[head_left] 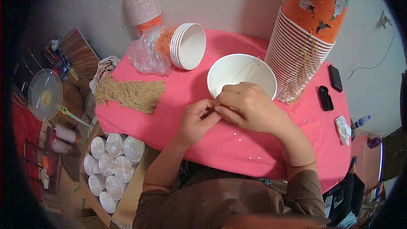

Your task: Attaching rubber bands to large paper buckets for final packaging.

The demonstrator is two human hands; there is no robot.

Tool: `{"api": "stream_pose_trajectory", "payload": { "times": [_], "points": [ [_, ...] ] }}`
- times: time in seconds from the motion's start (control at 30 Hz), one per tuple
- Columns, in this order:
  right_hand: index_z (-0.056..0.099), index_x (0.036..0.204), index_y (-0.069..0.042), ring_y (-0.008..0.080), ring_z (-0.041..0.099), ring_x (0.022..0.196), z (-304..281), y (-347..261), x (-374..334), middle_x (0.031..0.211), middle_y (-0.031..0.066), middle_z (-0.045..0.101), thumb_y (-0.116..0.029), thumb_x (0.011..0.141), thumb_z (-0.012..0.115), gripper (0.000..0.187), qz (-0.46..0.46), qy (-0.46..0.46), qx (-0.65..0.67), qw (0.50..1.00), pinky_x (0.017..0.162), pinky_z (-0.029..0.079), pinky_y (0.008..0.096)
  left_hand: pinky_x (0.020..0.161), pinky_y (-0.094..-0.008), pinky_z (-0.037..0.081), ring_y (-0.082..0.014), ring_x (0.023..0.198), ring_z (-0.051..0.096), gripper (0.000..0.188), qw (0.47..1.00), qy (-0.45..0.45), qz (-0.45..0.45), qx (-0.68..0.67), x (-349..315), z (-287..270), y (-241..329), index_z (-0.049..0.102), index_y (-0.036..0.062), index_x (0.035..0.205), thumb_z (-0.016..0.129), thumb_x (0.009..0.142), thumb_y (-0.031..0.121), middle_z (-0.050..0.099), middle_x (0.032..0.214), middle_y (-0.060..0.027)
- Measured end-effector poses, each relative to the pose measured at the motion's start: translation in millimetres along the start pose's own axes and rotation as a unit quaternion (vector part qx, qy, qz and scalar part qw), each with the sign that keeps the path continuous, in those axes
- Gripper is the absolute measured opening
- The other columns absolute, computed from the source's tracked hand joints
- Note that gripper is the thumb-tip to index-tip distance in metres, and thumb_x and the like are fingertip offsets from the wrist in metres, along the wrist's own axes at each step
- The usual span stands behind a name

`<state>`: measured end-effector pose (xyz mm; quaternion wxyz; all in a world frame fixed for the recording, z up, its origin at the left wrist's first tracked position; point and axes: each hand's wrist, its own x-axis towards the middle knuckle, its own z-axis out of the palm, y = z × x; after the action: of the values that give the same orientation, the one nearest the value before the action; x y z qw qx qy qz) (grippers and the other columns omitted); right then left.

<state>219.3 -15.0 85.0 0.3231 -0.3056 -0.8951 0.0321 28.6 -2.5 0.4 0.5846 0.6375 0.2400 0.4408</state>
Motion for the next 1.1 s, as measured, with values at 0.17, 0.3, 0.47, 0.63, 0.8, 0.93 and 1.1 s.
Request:
{"api": "stream_pose_trajectory", "payload": {
  "times": [0.17, 0.3, 0.47, 0.63, 0.8, 0.93, 1.1],
  "points": [
    [0.06, 0.081, -0.004, 0.0314, 0.06, 0.068, 1, 1, 1, 0.072, 0.0103, 0.058, -0.014, 0.081, 0.067, 0.012, -0.001, -0.002, 0.001, 1.0, 0.06, 0.045, 0.043, 0.07, -0.02, 0.046, -0.0035, 0.081, 0.056, 0.011, 1.0, 0.014, 0.009, -0.001, 0, 1, -3, 0.061, -0.0002, 0.103, 0.058, 0.093, 0.001, 0.063, 0.092, 0.0007],
    [0.061, 0.082, -0.004, 0.0309, 0.06, 0.068, 0, 2, 1, 0.073, 0.0101, 0.058, -0.012, 0.08, 0.068, 0.011, 0.0, 0.01, 0.011, 1.0, 0.06, 0.045, 0.0424, 0.069, -0.0197, 0.045, -0.0032, 0.081, 0.056, 0.009, 1.0, 0.025, 0.004, 0.005, 0, 0, -5, 0.061, -0.0002, 0.101, 0.058, 0.093, 0.001, 0.063, 0.09, 0.001],
    [0.061, 0.082, -0.004, 0.0301, 0.06, 0.068, -5, 1, 1, 0.072, 0.0101, 0.058, -0.009, 0.078, 0.069, 0.01, 0.003, 0.023, 0.03, 0.999, 0.059, 0.046, 0.0414, 0.064, -0.0187, 0.042, -0.0019, 0.076, 0.053, 0.006, 0.999, 0.052, 0.01, -0.008, -1, 2, -1, 0.06, 0.0, 0.098, 0.059, 0.092, 0.001, 0.06, 0.085, 0.0026],
    [0.061, 0.082, -0.003, 0.0296, 0.061, 0.069, -5, 5, 0, 0.074, 0.0105, 0.06, -0.005, 0.077, 0.068, 0.01, 0.002, 0.046, 0.038, 0.998, 0.061, 0.046, 0.0401, 0.056, -0.0195, 0.041, -0.0034, 0.067, 0.051, 0.006, 0.997, 0.07, 0.011, 0.03, -2, 0, 1, 0.059, 0.0018, 0.097, 0.059, 0.092, 0.002, 0.059, 0.08, 0.0022],
    [0.059, 0.082, -0.004, 0.0328, 0.061, 0.07, -5, 9, -2, 0.076, 0.012, 0.06, -0.009, 0.078, 0.067, 0.009, 0.018, 0.018, 0.032, 0.999, 0.061, 0.047, 0.0428, 0.052, -0.0207, 0.042, -0.0053, 0.061, 0.051, 0.005, 0.996, 0.065, 0.009, 0.053, 0, -1, -1, 0.06, 0.0026, 0.097, 0.059, 0.092, 0.003, 0.059, 0.077, 0.0],
    [0.058, 0.081, -0.004, 0.0359, 0.061, 0.07, -10, 8, -2, 0.076, 0.0134, 0.06, -0.013, 0.08, 0.065, 0.011, 0.018, 0.014, 0.024, 0.999, 0.061, 0.048, 0.0459, 0.052, -0.0202, 0.042, -0.0048, 0.061, 0.05, 0.005, 0.997, 0.066, -0.009, 0.036, 0, -1, 1, 0.06, 0.0018, 0.096, 0.058, 0.092, 0.004, 0.058, 0.077, 0.0005],
    [0.059, 0.083, -0.003, 0.0314, 0.061, 0.073, -15, 7, -3, 0.076, 0.0121, 0.06, -0.005, 0.079, 0.066, 0.009, 0.033, -0.005, 0.015, 0.999, 0.063, 0.046, 0.0408, 0.053, -0.0203, 0.042, -0.0046, 0.061, 0.05, 0.006, 0.997, 0.068, -0.012, 0.028, 1, -1, 0, 0.06, 0.0014, 0.097, 0.058, 0.093, 0.004, 0.058, 0.077, 0.0008]
  ]
}}
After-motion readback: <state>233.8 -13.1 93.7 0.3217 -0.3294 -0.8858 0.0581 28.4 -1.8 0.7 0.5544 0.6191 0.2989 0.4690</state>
